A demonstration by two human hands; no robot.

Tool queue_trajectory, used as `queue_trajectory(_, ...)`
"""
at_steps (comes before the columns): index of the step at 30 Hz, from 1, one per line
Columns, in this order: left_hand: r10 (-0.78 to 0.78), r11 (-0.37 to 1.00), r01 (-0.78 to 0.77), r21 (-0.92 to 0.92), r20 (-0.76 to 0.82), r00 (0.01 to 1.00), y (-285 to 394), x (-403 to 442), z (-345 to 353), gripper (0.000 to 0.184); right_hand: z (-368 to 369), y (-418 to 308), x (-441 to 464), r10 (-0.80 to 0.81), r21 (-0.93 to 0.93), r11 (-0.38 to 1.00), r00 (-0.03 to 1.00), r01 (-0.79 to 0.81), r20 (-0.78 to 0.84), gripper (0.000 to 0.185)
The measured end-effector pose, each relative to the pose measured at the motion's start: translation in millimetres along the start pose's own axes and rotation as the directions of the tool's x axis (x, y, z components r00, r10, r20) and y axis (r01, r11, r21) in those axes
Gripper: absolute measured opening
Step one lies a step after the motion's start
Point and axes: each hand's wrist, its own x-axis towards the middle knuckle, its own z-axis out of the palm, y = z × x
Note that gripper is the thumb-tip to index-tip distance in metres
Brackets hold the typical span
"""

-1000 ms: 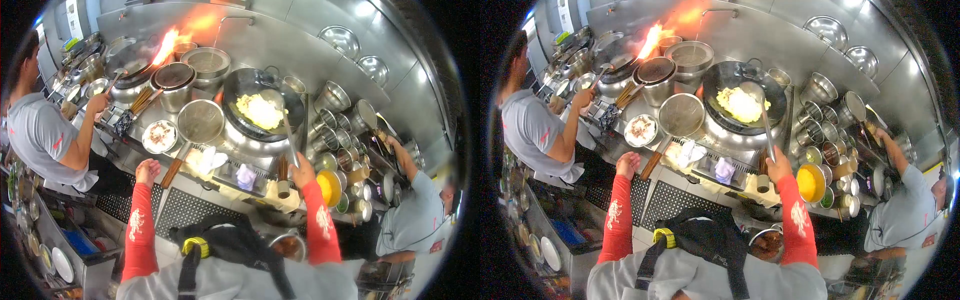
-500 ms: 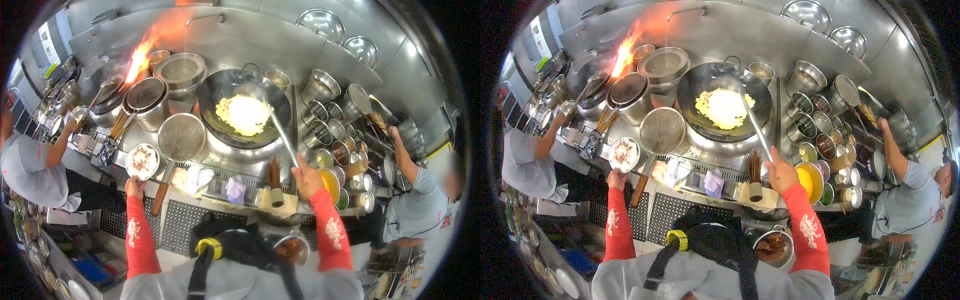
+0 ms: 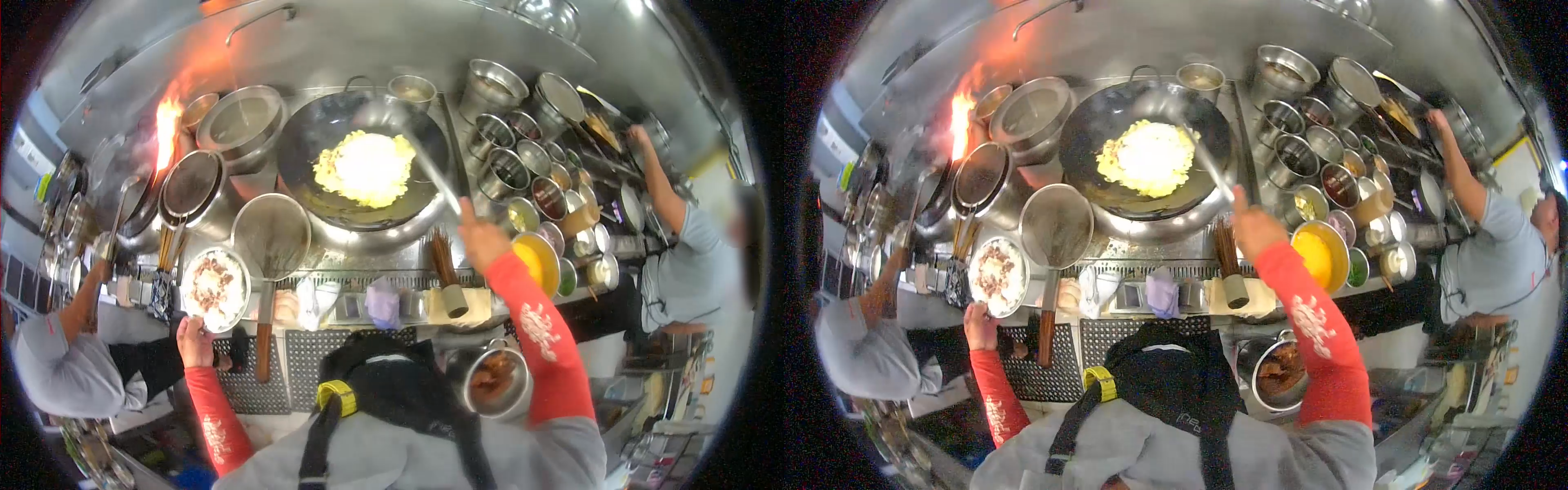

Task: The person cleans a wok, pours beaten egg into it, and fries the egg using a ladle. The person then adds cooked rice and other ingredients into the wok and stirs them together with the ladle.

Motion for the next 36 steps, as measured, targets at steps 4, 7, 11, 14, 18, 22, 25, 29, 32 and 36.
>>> queue_trajectory(4, -0.069, 0.99, 0.087, -0.108, 0.162, 0.984, 8.7, 51.3, 97.0, 0.008, -5.7, -7.8, -2.5, -0.016, 0.046, 0.999, 0.985, 0.008, 0.172, 0.052)
queue_trajectory(7, 0.039, 0.999, -0.029, -0.035, 0.325, 0.945, 32.3, 96.0, 172.6, 0.004, -51.5, -9.0, -44.8, -0.016, 0.156, 0.988, 1.0, 0.012, 0.024, 0.049)
queue_trajectory(11, 0.395, 0.648, -0.611, 0.454, 0.486, 0.78, 64.6, 112.7, 283.2, 0.007, -103.2, -13.9, -116.2, 0.051, 0.329, 0.944, 0.981, 0.012, -0.185, 0.045)
queue_trajectory(14, 0.667, -0.348, -0.853, 0.39, 0.742, 0.067, 11.8, 152.3, 344.9, 0.02, -110.6, -17.3, -156.4, 0.104, 0.434, 0.9, 0.95, 0.036, -0.294, 0.043)
queue_trajectory(18, 0.176, -0.328, -0.814, 0.479, 0.878, 0.446, -105.2, 178.6, 395.6, 0.027, -92.4, -28.4, -189.3, 0.209, 0.556, 0.831, 0.943, -0.032, -0.258, 0.043)
queue_trajectory(22, 0.342, 0.002, -0.701, 0.713, 0.658, 0.671, -71.8, 188.7, 447.2, 0.026, -102.7, -31.3, -206.7, 0.257, 0.576, 0.81, 0.948, -0.104, -0.19, 0.047)
queue_trajectory(25, 0.614, -0.243, -0.81, 0.534, 0.731, 0.297, -16.8, 168.2, 439.8, 0.016, -96.2, -24.7, -205.2, 0.188, 0.565, 0.825, 0.93, 0.024, -0.314, 0.047)
queue_trajectory(29, 0.802, -0.021, -0.635, 0.772, 0.392, 0.451, 11.7, 148.1, 392.1, 0.014, -110.6, -23.1, -177.0, -0.045, 0.348, 0.892, 0.825, 0.287, -0.564, 0.049)
queue_trajectory(32, 0.449, 0.857, -0.431, 0.283, 0.003, 0.894, -2.8, 127.6, 325.2, 0.008, -100.5, -25.8, -137.8, -0.118, 0.327, 0.876, 0.816, 0.354, -0.566, 0.05)
queue_trajectory(36, 0.27, 0.96, -0.264, -0.09, 0.063, 0.961, -16.2, 11.3, 218.1, 0.008, -21.4, -25.4, -59.4, -0.241, 0.283, 0.906, 0.932, 0.316, -0.269, 0.05)
